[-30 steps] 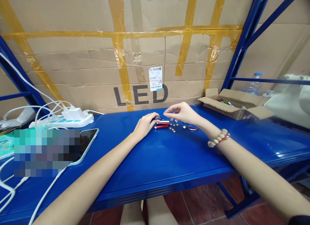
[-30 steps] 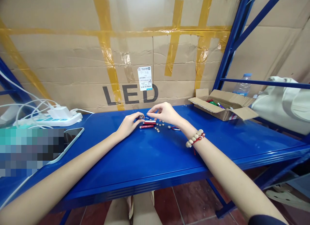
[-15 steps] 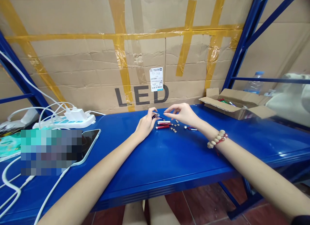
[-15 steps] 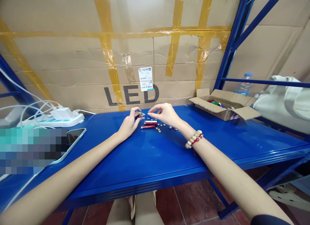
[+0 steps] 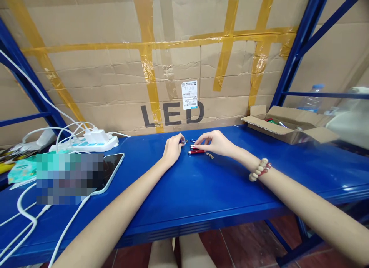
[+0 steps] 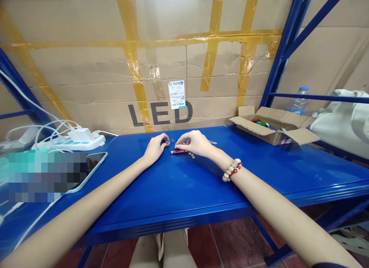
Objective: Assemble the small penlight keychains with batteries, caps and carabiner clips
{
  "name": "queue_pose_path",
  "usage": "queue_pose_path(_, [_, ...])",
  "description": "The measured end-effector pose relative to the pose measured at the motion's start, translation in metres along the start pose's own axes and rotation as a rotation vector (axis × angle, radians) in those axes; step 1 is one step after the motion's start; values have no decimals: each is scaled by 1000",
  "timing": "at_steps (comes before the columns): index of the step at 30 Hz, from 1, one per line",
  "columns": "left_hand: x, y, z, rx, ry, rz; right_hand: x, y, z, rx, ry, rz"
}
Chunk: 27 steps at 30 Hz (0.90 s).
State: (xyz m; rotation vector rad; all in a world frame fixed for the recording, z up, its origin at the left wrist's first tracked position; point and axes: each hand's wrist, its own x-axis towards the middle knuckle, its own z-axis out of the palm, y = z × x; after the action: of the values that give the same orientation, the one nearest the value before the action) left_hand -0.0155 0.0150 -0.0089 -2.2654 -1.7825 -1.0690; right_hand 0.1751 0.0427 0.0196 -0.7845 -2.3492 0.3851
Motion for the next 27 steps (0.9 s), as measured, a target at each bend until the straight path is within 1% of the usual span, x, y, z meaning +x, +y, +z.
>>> queue_pose_path(2, [0, -2, 0, 38, -33, -94, 0, 2, 5, -27, -22, -10])
queue_pose_path(4, [0, -4, -1, 135, -59, -115, -1, 3, 9, -51, -31, -14])
queue_pose_path(8, [-1, -7, -6, 318, -105, -31, 0, 2, 9, -66, -11, -5])
queue_pose_path(12, [-1, -10, -8, 355, -127, 4, 0, 1, 8, -62, 7, -1])
queue_pose_path(15, [-1, -9, -10, 401, -110, 37, 0, 1, 7, -65, 13, -9])
queue_pose_path(18, [-1, -5, -12, 445, -65, 107, 0, -1, 6, -59, 38, -11])
queue_pose_path(20, [-2, -4, -12, 462, -33, 128, -1, -2, 5, -62, 55, -4])
queue_pose_path(22, [-3, -6, -12, 468, -8, 97, -1, -4, 4, -66, 71, 14])
queue_pose_path(25, [-3, -11, -11, 431, 40, -25, 1, -3, 2, -47, 131, 60])
queue_pose_path(27, [-2, -14, -10, 383, 96, -105, 2, -2, 1, 10, 189, 104])
